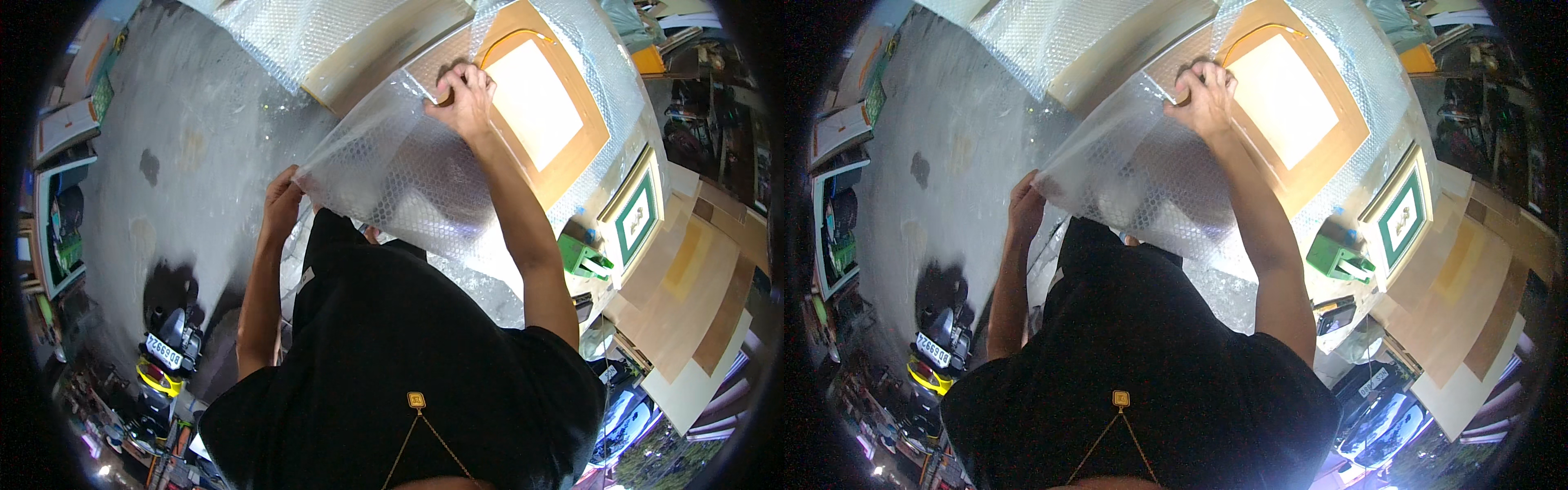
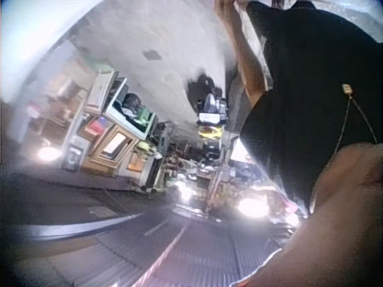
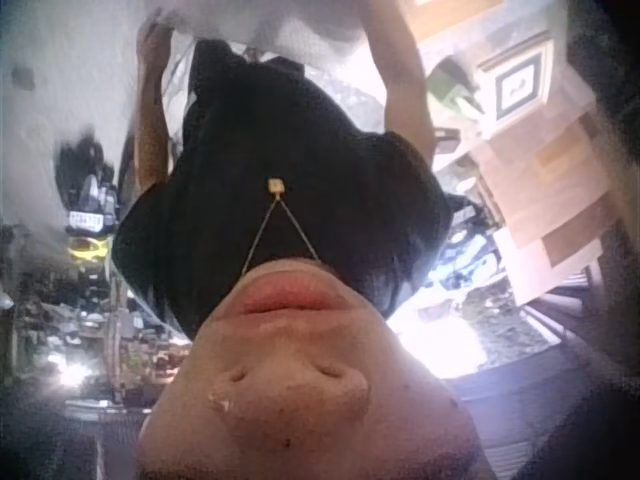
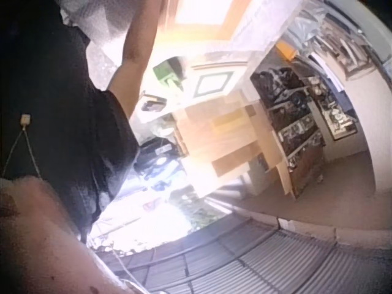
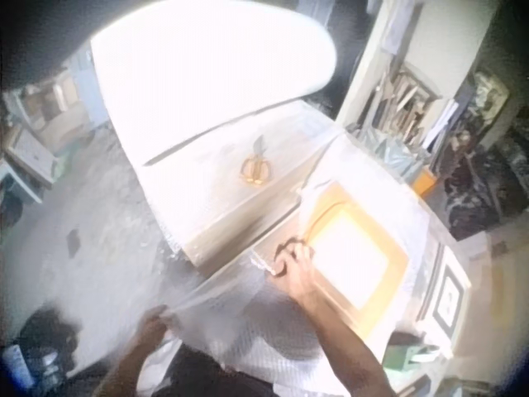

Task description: The person wraps framed artwork with bubble wrap in a workshop. They cut bubble wrap with scissors, fold it around the frame, and secure it with tape. The wrapped frame is placed aside, and the process is repeated for a second frame.

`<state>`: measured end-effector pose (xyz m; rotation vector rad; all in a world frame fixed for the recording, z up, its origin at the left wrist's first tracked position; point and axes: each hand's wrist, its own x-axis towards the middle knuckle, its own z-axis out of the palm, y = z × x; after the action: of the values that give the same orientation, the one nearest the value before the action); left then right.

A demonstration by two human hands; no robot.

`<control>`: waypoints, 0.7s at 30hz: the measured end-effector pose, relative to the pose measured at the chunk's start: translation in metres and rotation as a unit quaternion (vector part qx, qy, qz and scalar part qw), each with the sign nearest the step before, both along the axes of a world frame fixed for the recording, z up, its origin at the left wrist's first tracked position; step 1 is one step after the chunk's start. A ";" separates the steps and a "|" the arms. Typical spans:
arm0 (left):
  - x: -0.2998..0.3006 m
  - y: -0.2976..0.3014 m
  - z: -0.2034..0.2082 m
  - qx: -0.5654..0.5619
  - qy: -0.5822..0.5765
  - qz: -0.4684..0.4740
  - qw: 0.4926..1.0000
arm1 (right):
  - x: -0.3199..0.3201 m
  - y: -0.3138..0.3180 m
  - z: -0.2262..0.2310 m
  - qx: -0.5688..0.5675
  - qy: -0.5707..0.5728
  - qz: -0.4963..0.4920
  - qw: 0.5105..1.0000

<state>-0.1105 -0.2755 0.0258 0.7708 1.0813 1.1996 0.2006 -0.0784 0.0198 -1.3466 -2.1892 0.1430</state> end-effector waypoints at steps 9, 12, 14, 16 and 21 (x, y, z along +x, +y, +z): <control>0.126 0.179 0.056 0.098 -0.290 -0.055 0.950 | 0.009 0.012 -0.003 -0.003 0.017 0.022 1.000; 0.155 0.227 0.004 0.053 -0.439 -0.103 0.891 | 0.026 0.018 -0.040 -0.035 0.098 0.026 0.994; 0.170 0.248 -0.049 0.004 -0.508 -0.131 0.851 | 0.049 0.020 -0.063 -0.121 0.160 0.049 0.978; 0.174 0.254 -0.056 -0.011 -0.445 -0.166 0.880 | 0.066 0.026 -0.031 -0.182 0.102 0.113 0.971; 0.178 0.246 -0.036 -0.081 -0.437 -0.231 0.865 | 0.079 0.102 0.066 -0.099 -0.125 -0.007 0.987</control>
<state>0.0671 -0.0295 -0.0105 0.2502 0.2047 0.8634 0.2797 0.0234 0.0854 -1.5604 -2.4256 0.2010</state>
